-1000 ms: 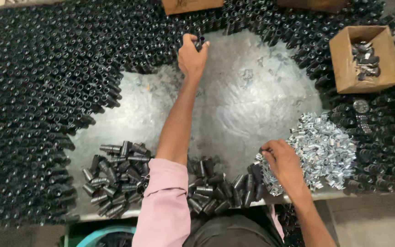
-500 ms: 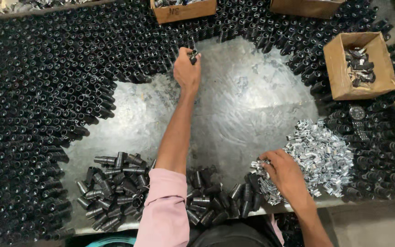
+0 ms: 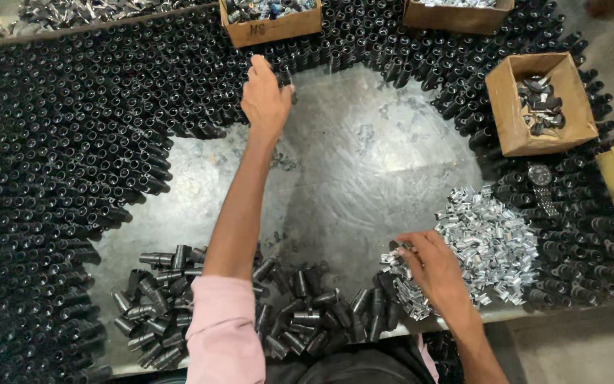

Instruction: The person repeatedly picks small black cylindrical parts and silver metal clips from piles on a metal table, inserts the clips into the cylinders, and places the assembled units into a growing stack. The person occasionally gathers and repositions the assembled units to make space for more work.

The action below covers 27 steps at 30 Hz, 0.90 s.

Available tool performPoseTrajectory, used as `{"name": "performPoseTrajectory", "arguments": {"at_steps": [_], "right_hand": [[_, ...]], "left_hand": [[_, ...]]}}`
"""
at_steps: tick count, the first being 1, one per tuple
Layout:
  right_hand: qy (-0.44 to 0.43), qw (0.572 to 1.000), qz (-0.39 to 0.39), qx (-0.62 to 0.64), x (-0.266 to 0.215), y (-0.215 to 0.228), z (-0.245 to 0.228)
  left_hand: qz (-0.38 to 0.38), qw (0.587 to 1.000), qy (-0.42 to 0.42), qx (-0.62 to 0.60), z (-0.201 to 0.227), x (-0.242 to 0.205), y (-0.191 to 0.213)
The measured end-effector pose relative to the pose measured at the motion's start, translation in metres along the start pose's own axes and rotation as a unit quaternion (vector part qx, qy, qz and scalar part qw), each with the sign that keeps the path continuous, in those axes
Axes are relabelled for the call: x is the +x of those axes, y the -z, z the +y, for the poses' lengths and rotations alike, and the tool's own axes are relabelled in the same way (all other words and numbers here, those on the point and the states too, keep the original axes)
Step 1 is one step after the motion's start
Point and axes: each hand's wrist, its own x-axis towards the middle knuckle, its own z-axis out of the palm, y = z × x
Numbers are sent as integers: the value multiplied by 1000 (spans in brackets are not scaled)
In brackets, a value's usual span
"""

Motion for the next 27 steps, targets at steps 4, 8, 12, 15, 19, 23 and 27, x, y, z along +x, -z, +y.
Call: {"name": "performPoseTrajectory", "arguments": {"at_steps": [4,8,12,15,19,23,27], "right_hand": [[-36,994,52,89,8,1,0],[-73,947,21,311,15,-10,-12],[-90,904,-49,416,6,-26,-48],[-20,943,-59,327,-3,-24,-76],[98,987,2,131,-20,-13,-105],[91,979,-11,180,-34,-10,-120],[130,983,-12,131,-51,-17,-122]], "left_hand": [[-118,947,-115,-276,42,-91,69],[-256,910,12,-325,83,-210,136],[-181,927,9,-328,110,-263,166],[-137,941,-29,-307,116,-277,180],[-189,926,62,-320,113,-294,198],[-181,931,63,-310,108,-307,216],[-219,926,82,-296,105,-315,224]]}}
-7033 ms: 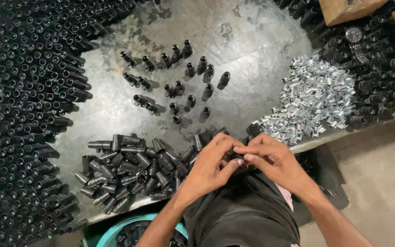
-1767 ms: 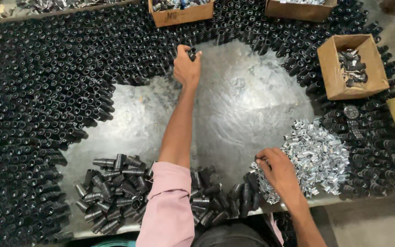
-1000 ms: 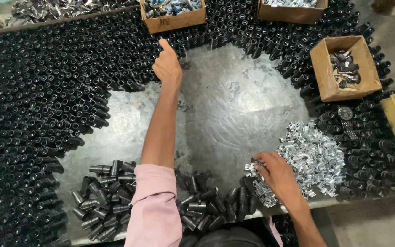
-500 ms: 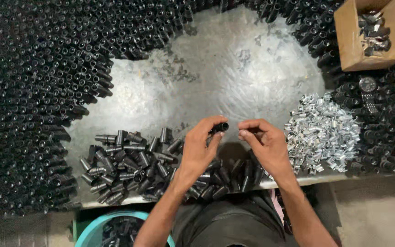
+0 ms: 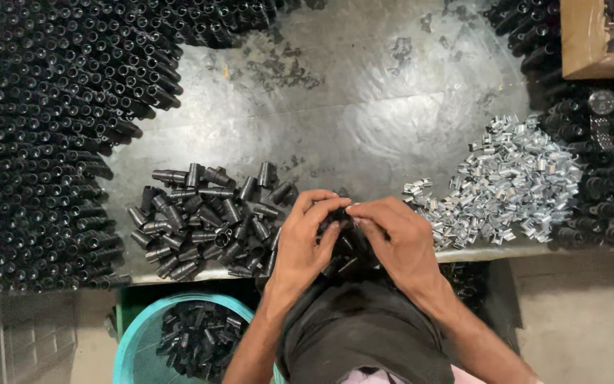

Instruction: The person repeatedly picks small black cylindrical parts and silver metal clips from piles on a metal table, inserts the clips into the cylinders, and places the assembled units into a growing stack. The person occasionally gathers and repositions the assembled units to make space for more work.

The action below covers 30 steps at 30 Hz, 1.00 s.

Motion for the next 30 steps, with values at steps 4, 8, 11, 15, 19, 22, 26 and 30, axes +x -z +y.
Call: {"name": "performPoseTrajectory", "arguments": {"at_steps": [4,8,11,15,19,22,26,30], "right_hand": [[13,1000,-17,3,-18,-13,1],[-15,994,-80,75,-18,0,22],[7,998,-29,-51,2,28,56],[4,973,-79,-217,26,48,95],[2,969,-140,-204,36,35,113],[38,974,-103,-200,37,33,118],[-88,988,-52,-116,30,28,112],[-123,988,-39,82,30,13,88]], "left_hand": [[8,999,-4,-42,-4,-21,-7],[22,1000,-1,-15,-10,-35,-8],[79,985,-67,141,-22,-19,7],[127,957,-69,252,-49,61,33],[68,952,-76,289,-75,103,41],[136,899,-6,415,-85,90,45],[71,874,93,472,-79,57,54],[37,987,53,145,-42,44,52]]}}
